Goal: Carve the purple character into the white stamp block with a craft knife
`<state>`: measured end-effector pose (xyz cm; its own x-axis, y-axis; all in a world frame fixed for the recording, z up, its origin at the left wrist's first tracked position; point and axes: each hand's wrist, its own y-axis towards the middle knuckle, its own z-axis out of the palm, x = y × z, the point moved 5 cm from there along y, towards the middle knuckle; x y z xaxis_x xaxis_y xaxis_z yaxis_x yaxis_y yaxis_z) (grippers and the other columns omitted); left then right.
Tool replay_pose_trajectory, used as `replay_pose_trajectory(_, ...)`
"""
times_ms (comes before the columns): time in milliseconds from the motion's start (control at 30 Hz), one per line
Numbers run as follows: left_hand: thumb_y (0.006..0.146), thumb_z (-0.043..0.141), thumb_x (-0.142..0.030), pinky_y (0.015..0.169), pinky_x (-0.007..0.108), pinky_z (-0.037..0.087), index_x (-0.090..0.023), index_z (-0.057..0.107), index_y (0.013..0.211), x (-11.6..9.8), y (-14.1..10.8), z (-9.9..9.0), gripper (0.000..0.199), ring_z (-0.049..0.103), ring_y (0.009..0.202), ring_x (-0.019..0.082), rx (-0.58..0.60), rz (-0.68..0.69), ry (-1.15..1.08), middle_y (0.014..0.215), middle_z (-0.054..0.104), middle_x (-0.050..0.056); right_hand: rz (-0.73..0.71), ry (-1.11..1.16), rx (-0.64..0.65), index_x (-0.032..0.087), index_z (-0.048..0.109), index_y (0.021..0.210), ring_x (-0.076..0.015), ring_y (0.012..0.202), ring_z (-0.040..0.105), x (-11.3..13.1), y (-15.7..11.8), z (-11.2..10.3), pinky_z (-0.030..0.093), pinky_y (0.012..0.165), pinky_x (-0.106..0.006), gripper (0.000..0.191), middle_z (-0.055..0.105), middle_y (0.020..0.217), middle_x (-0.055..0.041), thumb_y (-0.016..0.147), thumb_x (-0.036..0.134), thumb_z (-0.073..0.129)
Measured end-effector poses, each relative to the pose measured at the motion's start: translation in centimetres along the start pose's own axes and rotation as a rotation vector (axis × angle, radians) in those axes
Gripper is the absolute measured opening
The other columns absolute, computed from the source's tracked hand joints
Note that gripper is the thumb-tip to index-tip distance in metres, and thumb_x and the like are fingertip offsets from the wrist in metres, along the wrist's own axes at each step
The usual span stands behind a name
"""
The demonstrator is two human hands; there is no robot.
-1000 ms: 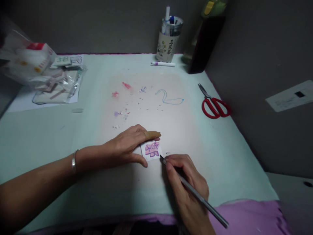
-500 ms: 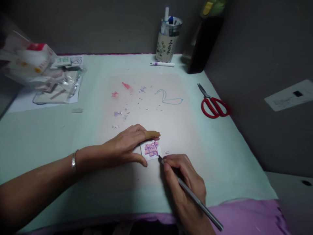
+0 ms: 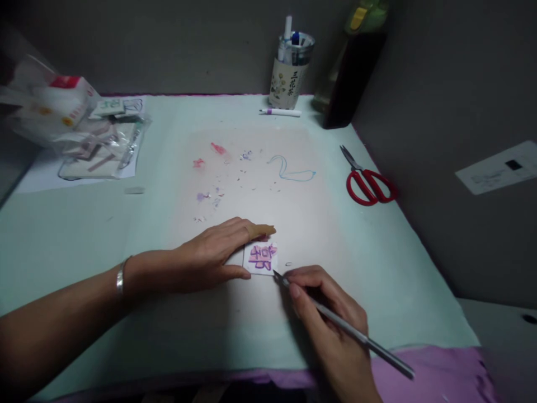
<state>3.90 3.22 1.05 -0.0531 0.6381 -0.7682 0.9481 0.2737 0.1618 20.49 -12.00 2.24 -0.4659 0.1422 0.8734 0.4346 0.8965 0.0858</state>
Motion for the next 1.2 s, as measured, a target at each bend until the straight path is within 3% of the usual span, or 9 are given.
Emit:
replay_pose_trajectory(100,0.095,0.076,-0.024,0.111,0.045,0.047,-0.025,0.035,0.16,0.0,0.0,0.0,0.076,0.056,0.13,0.03,0.005,0.003,-0.012,0.145,0.06,0.015,0.019,0.022,-0.01,0.024,0.076,0.085,-0.0206,0.082,0.077,-0.3,0.0,-0.3,0.058,0.06,-0.024,0.013,0.08,0.093,-0.0053,0.095,0.031,0.071)
replay_pose_trajectory(367,0.096,0.076,-0.025,0.112,0.046,0.046,-0.024,0.036,0.159,0.0,-0.1,-0.1,0.075,0.054,0.132,0.03,0.008,0.005,-0.01,0.147,0.059,0.016,-0.112,-0.099,-0.013,0.025,0.071,0.086,-0.0177,0.079,0.075,1.1,-0.1,0.7,0.058,0.063,-0.023,0.012,0.077,0.09,-0.0022,0.097,0.023,0.066)
replay_pose_trajectory(567,0.097,0.074,-0.024,0.109,0.043,0.047,-0.021,0.037,0.158,0.0,-0.1,-0.1,0.071,0.057,0.126,0.028,-0.002,0.016,-0.001,0.138,0.063,0.015,-0.436,-0.262,-0.015,0.023,0.069,0.101,-0.0202,0.08,0.072,2.6,-1.0,1.9,0.059,0.07,-0.032,0.015,0.074,0.091,-0.0057,0.096,0.009,0.063)
replay_pose_trajectory(700,0.097,0.073,-0.026,0.108,0.044,0.048,-0.023,0.037,0.159,0.1,0.0,-0.1,0.072,0.057,0.126,0.029,0.008,0.004,-0.007,0.138,0.063,0.015,-0.583,-0.467,-0.039,0.024,0.067,0.118,-0.0249,0.092,0.07,2.0,-2.3,2.8,0.06,0.076,-0.04,0.028,0.074,0.104,-0.0102,0.096,0.007,0.066)
replay_pose_trajectory(867,0.095,0.073,-0.022,0.108,0.042,0.049,-0.022,0.039,0.158,-0.1,0.1,-0.2,0.071,0.058,0.124,0.028,-0.019,0.009,-0.004,0.136,0.065,0.014,-0.606,-0.617,-0.042,0.026,0.061,0.134,-0.0297,0.106,0.066,0.6,-3.3,3.1,0.059,0.084,-0.047,0.037,0.072,0.116,-0.0137,0.105,0.009,0.046)
replay_pose_trajectory(1200,0.093,0.073,-0.02,0.108,0.043,0.049,-0.02,0.042,0.157,-0.1,0.3,-0.3,0.071,0.059,0.124,0.028,-0.01,-0.011,-0.016,0.134,0.067,0.014,-0.601,-0.629,-0.069,0.027,0.059,0.14,-0.031,0.104,0.067,0.3,-2.8,2.6,0.058,0.084,-0.047,0.04,0.072,0.115,-0.0137,0.102,0.013,0.056)
